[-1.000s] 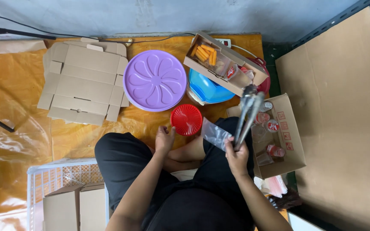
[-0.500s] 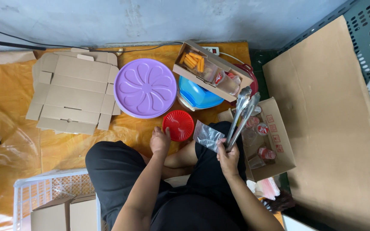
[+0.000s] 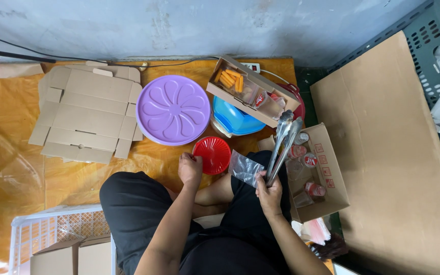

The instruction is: Assembling a cardboard snack box and filling it with various snack items using hands and tongs.

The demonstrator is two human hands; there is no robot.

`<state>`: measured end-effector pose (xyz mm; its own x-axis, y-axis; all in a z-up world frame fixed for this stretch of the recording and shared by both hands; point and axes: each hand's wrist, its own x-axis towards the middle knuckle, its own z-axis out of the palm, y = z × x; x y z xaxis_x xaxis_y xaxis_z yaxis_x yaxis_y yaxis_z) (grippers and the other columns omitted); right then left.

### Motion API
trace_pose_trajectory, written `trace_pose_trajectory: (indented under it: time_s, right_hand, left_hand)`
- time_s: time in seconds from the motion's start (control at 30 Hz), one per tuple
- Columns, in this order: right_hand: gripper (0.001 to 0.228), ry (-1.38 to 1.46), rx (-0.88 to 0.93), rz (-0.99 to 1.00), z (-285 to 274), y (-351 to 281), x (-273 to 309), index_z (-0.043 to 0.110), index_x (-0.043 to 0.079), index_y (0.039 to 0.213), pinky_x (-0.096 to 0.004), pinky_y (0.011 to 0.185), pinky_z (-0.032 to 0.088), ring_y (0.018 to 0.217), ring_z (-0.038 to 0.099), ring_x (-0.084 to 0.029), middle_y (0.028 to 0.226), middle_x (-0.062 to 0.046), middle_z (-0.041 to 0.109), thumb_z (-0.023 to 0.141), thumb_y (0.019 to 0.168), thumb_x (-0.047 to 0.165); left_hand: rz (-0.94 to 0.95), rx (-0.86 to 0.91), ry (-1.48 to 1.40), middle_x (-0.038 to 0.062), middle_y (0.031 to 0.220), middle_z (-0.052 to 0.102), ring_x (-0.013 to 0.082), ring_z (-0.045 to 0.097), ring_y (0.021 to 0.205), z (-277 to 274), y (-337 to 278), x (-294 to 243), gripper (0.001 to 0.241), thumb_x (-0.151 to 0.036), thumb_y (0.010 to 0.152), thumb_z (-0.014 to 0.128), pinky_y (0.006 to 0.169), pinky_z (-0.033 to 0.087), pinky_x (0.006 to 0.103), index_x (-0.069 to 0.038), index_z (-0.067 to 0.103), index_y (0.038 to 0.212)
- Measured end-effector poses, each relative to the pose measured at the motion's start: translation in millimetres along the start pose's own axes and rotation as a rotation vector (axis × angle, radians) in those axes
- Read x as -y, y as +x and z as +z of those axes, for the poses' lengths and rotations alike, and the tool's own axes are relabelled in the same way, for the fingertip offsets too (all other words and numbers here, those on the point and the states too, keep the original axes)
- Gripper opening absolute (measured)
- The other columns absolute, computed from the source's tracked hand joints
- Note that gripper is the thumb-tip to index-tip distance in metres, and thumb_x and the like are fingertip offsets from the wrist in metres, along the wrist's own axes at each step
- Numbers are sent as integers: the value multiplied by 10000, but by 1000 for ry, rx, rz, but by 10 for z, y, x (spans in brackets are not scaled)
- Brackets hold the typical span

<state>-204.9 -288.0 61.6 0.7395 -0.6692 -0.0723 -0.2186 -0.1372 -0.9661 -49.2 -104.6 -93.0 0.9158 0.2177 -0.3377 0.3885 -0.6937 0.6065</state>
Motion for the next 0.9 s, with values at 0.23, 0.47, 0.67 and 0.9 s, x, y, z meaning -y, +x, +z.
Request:
trace_pose_trajectory:
  time_s: [0.23, 0.47, 0.67, 0.9]
  right_hand:
    - [93, 8, 2, -11, 21, 8, -9, 658, 8, 1024, -241, 375, 484, 378, 568, -145, 464, -74, 544, 662, 935, 37]
    - [86, 17, 2, -32, 0, 37, -132, 644, -5, 1023, -240, 379, 481, 374, 565, -142, 459, -68, 538, 641, 940, 21]
    - [54, 105, -58, -9, -67, 40, -381, 596, 8, 995, -237, 364, 426, 364, 525, -137, 451, -61, 491, 577, 944, 3]
    - [77, 149, -72, -22, -123, -31, -290, 552, 16, 1020, -234, 358, 370, 347, 489, -140, 441, -55, 459, 538, 949, -13]
  left_hand:
    - [59, 15, -52, 84, 945, 599, 362, 698, 939, -96, -23, 21, 140, -231, 854, 589, 760, 596, 498, -132, 539, 940]
    - [127, 70, -169, 166, 855, 619, 423, 691, 913, -147, -221, 111, 123, -168, 870, 581, 772, 576, 533, -93, 498, 921]
    - [92, 257, -240, 190, 834, 696, 411, 724, 894, -841, -533, -86, 145, -192, 856, 631, 757, 582, 507, -106, 532, 919]
    - [120, -10, -261, 171, 782, 680, 366, 716, 782, -1586, -53, -286, 97, -131, 901, 631, 647, 576, 442, -88, 546, 914]
